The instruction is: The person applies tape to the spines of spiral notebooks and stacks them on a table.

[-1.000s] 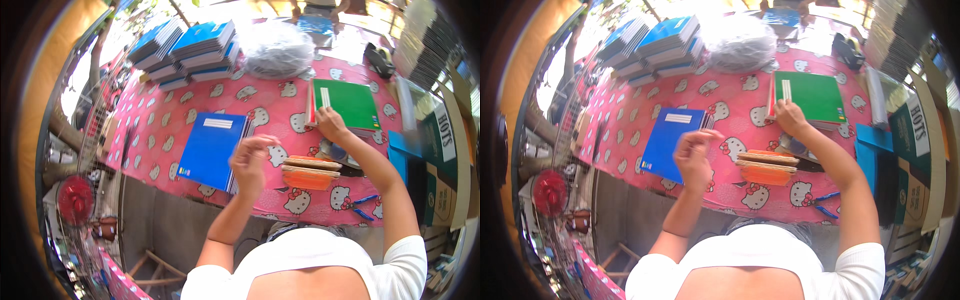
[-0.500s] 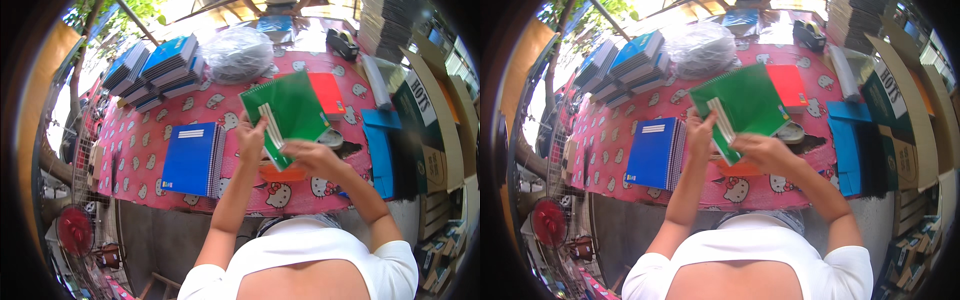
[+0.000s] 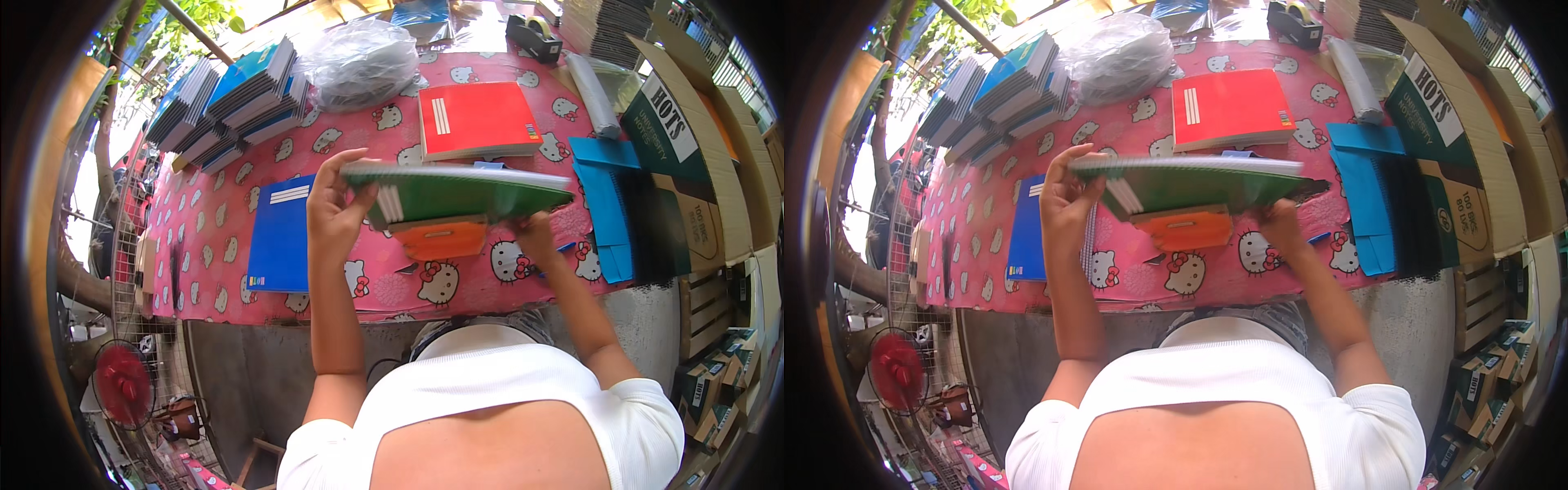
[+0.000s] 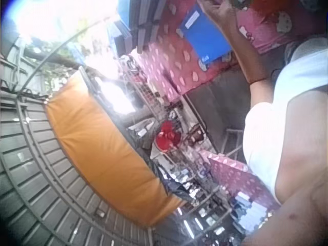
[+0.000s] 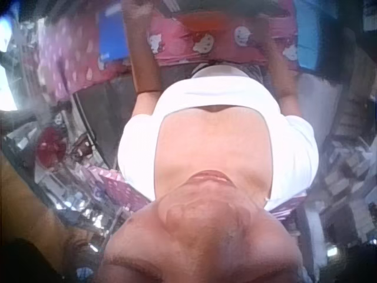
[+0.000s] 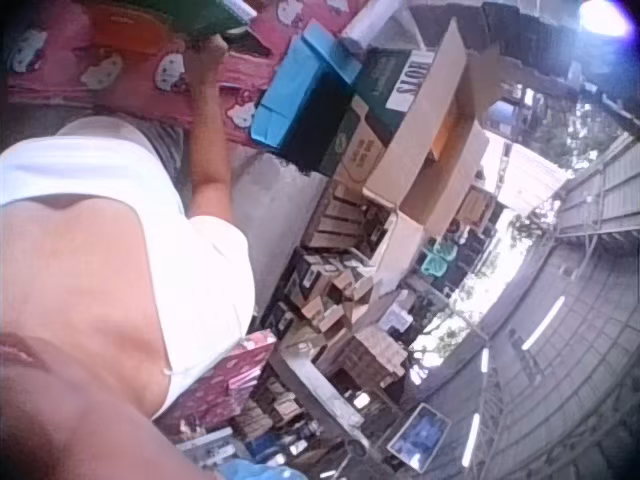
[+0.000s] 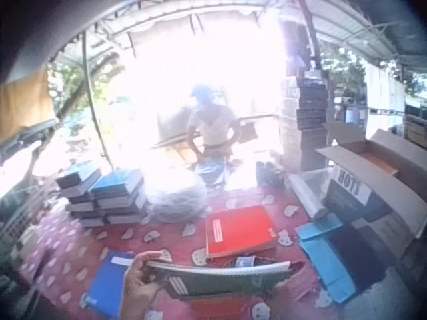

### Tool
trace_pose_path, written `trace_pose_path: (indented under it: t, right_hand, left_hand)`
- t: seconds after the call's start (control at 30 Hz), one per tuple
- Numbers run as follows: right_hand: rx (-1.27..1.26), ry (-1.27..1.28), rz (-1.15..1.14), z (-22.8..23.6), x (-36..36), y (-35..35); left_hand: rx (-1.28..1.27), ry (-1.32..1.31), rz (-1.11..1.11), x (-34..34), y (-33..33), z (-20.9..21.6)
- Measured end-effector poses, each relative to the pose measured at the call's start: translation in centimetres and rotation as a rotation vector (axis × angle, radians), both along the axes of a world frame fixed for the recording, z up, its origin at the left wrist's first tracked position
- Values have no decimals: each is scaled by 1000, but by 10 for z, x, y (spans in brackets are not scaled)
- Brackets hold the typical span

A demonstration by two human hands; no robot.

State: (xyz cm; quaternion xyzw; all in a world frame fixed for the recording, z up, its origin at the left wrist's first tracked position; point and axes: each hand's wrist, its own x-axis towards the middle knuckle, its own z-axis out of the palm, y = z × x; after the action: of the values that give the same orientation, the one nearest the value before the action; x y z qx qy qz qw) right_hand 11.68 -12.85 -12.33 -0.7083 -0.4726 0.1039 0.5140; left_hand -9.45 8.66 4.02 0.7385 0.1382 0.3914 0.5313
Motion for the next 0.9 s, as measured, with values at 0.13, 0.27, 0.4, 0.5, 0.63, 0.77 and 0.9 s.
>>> trace_pose_path:
  t: [0.13, 0.27, 0.4, 0.5, 0.63, 0.77, 0.9]
  right_hand:
    - [68, 106, 51, -21, -23, -4]
    - [15, 121, 111, -3, -39, -2]
    - [-98, -211, -279, -15, 94, -58]
    - [-448, -540, -856, -8, 194, -125]
    - [-730, -335, -874, -10, 198, -118]
    - [-139, -202, -428, 52, 117, -77]
    - [136, 63, 63, 118, -6, -44]
  left_hand:
    - [573, 65, 624, 17, -43, 1]
    - [983, 499, 199, 45, -109, -16]
    - [1004, 442, 91, 62, -102, -38]
    - [737, 122, 59, 72, -99, -37]
    - [716, 100, 62, 76, -93, -36]
    - [734, 164, 202, 73, -88, -37]
    - [663, 213, 123, 68, -90, -34]
